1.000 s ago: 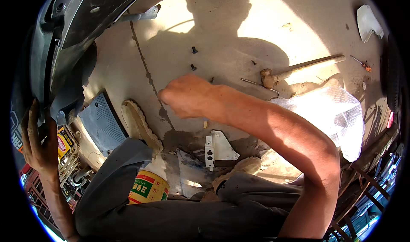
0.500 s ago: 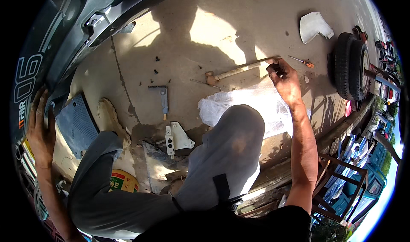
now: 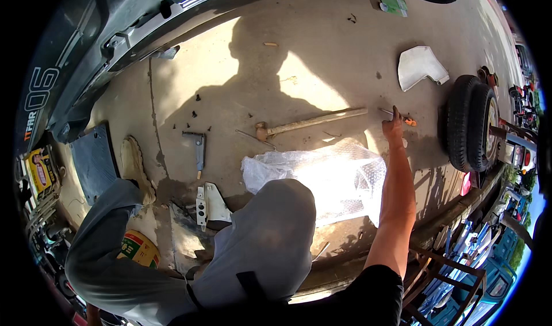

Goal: The person assembles the side panels of a grey electric scooter. They align the plastic bodywork with the frame, insert screws, and tighten them using a screwdriver. The person works on both the left and right sides of the vehicle, securing the panels to the chassis.

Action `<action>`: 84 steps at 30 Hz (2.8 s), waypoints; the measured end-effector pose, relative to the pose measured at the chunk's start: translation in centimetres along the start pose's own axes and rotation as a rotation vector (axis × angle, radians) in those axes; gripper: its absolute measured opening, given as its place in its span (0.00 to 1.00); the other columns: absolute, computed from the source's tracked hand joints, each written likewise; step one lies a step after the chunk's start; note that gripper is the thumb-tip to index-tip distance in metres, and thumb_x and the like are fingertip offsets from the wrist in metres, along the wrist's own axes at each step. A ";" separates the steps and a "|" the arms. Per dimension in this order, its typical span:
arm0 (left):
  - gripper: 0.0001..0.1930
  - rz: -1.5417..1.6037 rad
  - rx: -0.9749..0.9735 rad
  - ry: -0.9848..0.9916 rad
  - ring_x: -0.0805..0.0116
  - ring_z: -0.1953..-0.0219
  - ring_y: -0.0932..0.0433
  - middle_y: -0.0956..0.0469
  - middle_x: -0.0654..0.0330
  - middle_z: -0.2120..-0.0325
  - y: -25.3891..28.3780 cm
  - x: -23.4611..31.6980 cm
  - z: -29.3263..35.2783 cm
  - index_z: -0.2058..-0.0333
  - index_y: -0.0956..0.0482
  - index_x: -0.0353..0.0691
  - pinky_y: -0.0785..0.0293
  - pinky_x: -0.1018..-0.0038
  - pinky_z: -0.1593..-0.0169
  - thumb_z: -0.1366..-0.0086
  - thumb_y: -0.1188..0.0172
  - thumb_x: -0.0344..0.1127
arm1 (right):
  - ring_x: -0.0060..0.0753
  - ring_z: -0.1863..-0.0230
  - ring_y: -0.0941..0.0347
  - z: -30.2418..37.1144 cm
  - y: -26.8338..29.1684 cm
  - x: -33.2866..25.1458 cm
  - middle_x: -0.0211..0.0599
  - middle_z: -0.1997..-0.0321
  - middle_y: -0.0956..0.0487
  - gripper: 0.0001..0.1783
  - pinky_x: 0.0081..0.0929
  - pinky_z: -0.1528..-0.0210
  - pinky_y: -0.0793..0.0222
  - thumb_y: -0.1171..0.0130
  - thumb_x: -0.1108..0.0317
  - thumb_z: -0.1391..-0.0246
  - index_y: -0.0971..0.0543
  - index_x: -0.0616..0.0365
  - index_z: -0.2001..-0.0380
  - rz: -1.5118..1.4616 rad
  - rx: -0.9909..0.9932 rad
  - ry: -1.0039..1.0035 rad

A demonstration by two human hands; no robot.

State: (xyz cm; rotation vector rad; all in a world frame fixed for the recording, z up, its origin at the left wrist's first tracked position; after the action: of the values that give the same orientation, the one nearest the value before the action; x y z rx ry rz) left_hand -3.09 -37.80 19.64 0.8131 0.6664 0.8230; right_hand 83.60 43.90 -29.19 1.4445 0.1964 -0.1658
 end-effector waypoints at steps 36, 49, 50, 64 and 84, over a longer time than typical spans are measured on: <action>0.21 0.598 -0.338 -0.675 0.55 0.59 0.13 0.14 0.50 0.54 -19.3 28.0 -18.3 0.45 0.17 0.37 0.16 0.63 0.53 0.38 0.33 0.28 | 0.41 0.63 0.17 14.3 10.7 -50.8 0.49 0.61 0.13 0.14 0.40 0.55 0.21 0.38 0.66 0.34 0.17 0.63 0.50 0.195 -0.938 0.531; 0.44 0.306 -0.308 -0.978 0.45 0.74 0.15 0.17 0.46 0.76 -31.3 45.2 -12.3 0.37 0.35 0.22 0.17 0.55 0.68 0.40 0.28 0.51 | 0.57 0.44 0.19 15.9 3.8 -42.5 0.54 0.49 0.15 0.43 0.44 0.41 0.23 0.21 0.50 0.50 0.26 0.55 0.34 0.440 -1.276 0.707; 0.42 0.331 -0.334 -0.927 0.45 0.74 0.15 0.17 0.46 0.76 -31.7 45.4 -11.5 0.38 0.35 0.23 0.17 0.54 0.68 0.40 0.28 0.49 | 0.57 0.45 0.18 16.8 2.8 -42.5 0.55 0.50 0.15 0.42 0.45 0.42 0.22 0.21 0.49 0.50 0.25 0.57 0.37 0.437 -1.201 0.820; 0.28 1.172 0.279 0.315 0.76 0.73 0.25 0.21 0.62 0.71 -24.3 24.0 -19.9 0.40 0.31 0.32 0.26 0.76 0.69 0.33 0.30 0.38 | 0.60 0.70 0.16 20.1 -4.4 -40.9 0.53 0.72 0.16 0.21 0.52 0.63 0.19 0.34 0.59 0.40 0.24 0.59 0.50 0.588 -0.935 1.033; 0.12 1.420 0.103 0.074 0.65 0.68 0.17 0.18 0.54 0.66 -28.0 33.0 -9.7 0.55 0.20 0.33 0.20 0.66 0.61 0.35 0.32 0.30 | 0.49 0.68 0.17 26.7 -4.3 -42.6 0.48 0.69 0.15 0.30 0.41 0.62 0.22 0.22 0.57 0.52 0.18 0.61 0.48 0.348 -1.100 1.018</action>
State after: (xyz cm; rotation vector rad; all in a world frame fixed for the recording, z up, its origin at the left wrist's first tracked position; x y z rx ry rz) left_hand 16.76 -18.73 -15.14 1.3436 0.0867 2.1017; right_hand 42.06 16.62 -20.35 0.3240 0.7215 0.8700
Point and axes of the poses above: each hand's wrist, its own z-axis away from the middle knuckle, its own y-axis out of the back of the hand, x = y × z, the point moved 1 cm from there along -z, towards the middle knuckle
